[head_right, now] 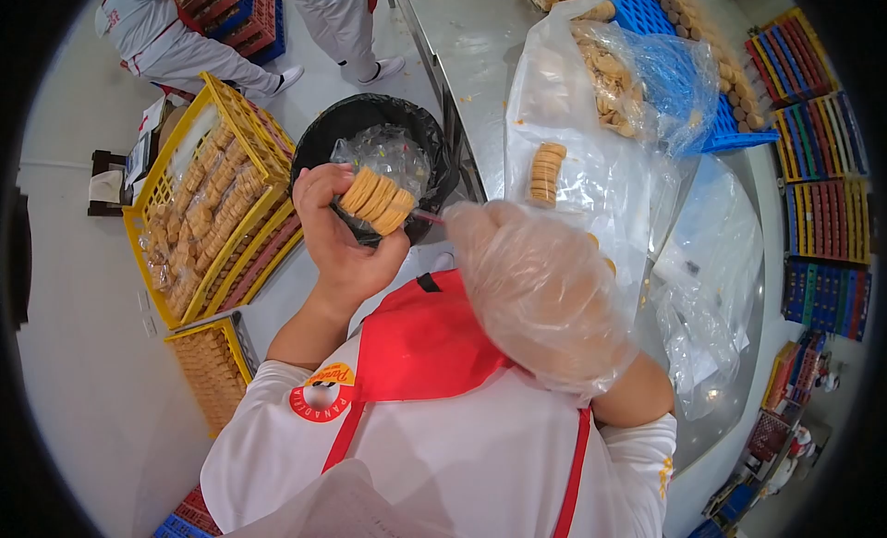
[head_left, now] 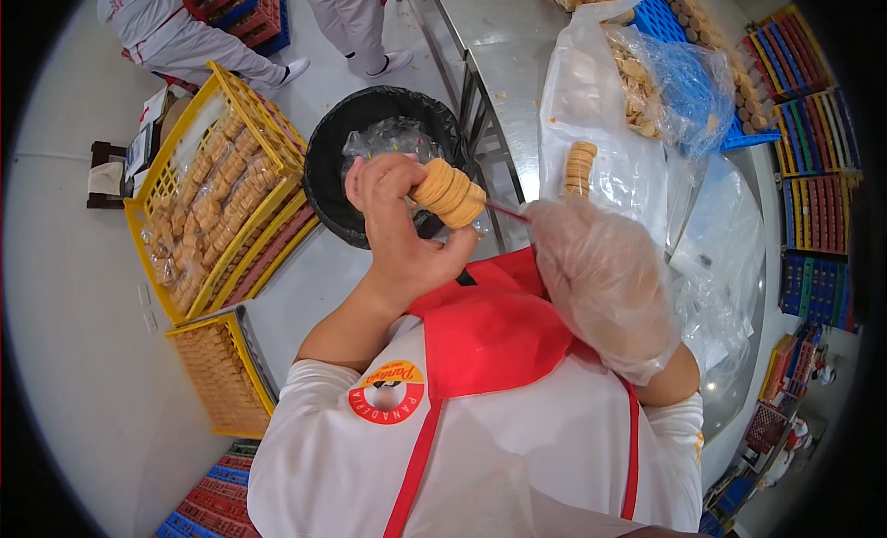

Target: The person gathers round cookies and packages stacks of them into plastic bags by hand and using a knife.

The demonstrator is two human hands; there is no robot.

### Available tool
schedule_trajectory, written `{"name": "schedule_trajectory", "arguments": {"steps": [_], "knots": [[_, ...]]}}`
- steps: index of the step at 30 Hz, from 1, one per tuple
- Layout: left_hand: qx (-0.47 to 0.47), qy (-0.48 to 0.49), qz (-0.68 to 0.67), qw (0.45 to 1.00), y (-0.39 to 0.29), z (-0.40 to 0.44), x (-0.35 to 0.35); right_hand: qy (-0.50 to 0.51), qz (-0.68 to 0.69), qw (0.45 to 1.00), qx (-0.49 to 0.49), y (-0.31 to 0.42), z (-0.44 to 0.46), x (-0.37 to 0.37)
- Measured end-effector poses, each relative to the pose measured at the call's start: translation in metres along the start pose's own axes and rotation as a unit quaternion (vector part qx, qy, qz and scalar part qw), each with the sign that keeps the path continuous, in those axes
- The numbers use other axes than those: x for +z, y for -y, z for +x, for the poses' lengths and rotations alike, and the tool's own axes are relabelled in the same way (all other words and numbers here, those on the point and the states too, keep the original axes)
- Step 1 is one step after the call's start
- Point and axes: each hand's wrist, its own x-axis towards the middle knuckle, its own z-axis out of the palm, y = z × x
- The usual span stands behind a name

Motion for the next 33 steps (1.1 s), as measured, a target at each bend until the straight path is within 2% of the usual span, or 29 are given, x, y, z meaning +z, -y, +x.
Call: {"name": "schedule_trajectory", "arguments": {"steps": [3, 4, 6, 7, 8, 9, 11, 12, 14, 18, 20, 21, 23, 24, 26, 27, 29, 33], "knots": [[0.010, 0.001, -0.001, 1.000, -0.003, 0.002, 0.000, -0.010, -0.039, 0.999, 0.003, -0.003, 0.000, 0.000], [-0.011, 0.009, -0.049, 0.999, -0.001, 0.001, 0.001, -0.020, -0.059, 0.998, 0.012, -0.006, 0.002, 0.001], [-0.052, 0.024, -0.146, 0.988, 0.004, 0.000, 0.001, -0.110, 0.001, 0.994, -0.014, -0.022, 0.002, 0.007], [-0.109, 0.049, -0.226, 0.967, 0.003, 0.001, 0.000, -0.153, 0.032, 0.987, -0.028, -0.027, 0.002, 0.006], [-0.165, 0.072, -0.305, 0.935, 0.000, 0.003, -0.003, -0.111, 0.053, 0.992, -0.010, -0.027, 0.000, -0.002], [-0.219, 0.094, -0.380, 0.894, -0.002, 0.005, -0.006, -0.127, 0.067, 0.989, -0.036, -0.029, -0.001, -0.001], [-0.226, 0.130, -0.443, 0.858, 0.002, 0.008, -0.010, -0.159, 0.096, 0.979, -0.086, -0.034, -0.003, 0.003], [-0.229, 0.148, -0.474, 0.837, 0.005, 0.010, -0.011, -0.146, 0.077, 0.984, -0.074, -0.036, -0.007, 0.001], [-0.218, 0.169, -0.490, 0.827, 0.006, 0.012, -0.012, -0.119, 0.038, 0.991, -0.051, -0.037, -0.014, -0.002], [-0.182, 0.198, -0.486, 0.831, 0.004, 0.015, -0.010, -0.107, 0.067, 0.988, -0.093, -0.036, -0.019, -0.004], [-0.224, 0.204, -0.531, 0.791, -0.002, 0.017, -0.011, -0.108, 0.096, 0.986, -0.084, -0.032, -0.021, -0.004], [-0.244, 0.206, -0.552, 0.770, -0.005, 0.019, -0.012, -0.130, 0.100, 0.985, -0.059, -0.034, -0.022, -0.004], [-0.341, 0.195, -0.588, 0.707, -0.012, 0.026, -0.014, -0.175, 0.108, 0.979, -0.012, -0.040, -0.024, -0.003], [-0.388, 0.188, -0.601, 0.673, -0.015, 0.028, -0.014, -0.179, 0.191, 0.965, 0.029, -0.040, -0.027, 0.001], [-0.405, 0.177, -0.623, 0.646, -0.016, 0.026, -0.009, -0.184, 0.353, 0.911, 0.108, -0.041, -0.035, 0.009], [-0.414, 0.173, -0.633, 0.631, -0.017, 0.026, -0.006, -0.180, 0.363, 0.906, 0.127, -0.042, -0.037, 0.013], [-0.418, 0.174, -0.626, 0.635, -0.023, 0.029, -0.004, -0.174, 0.382, 0.892, 0.169, -0.044, -0.043, 0.019], [-0.434, 0.189, -0.599, 0.646, -0.035, 0.033, 0.002, -0.171, 0.446, 0.857, 0.191, -0.046, -0.048, 0.024]]}}
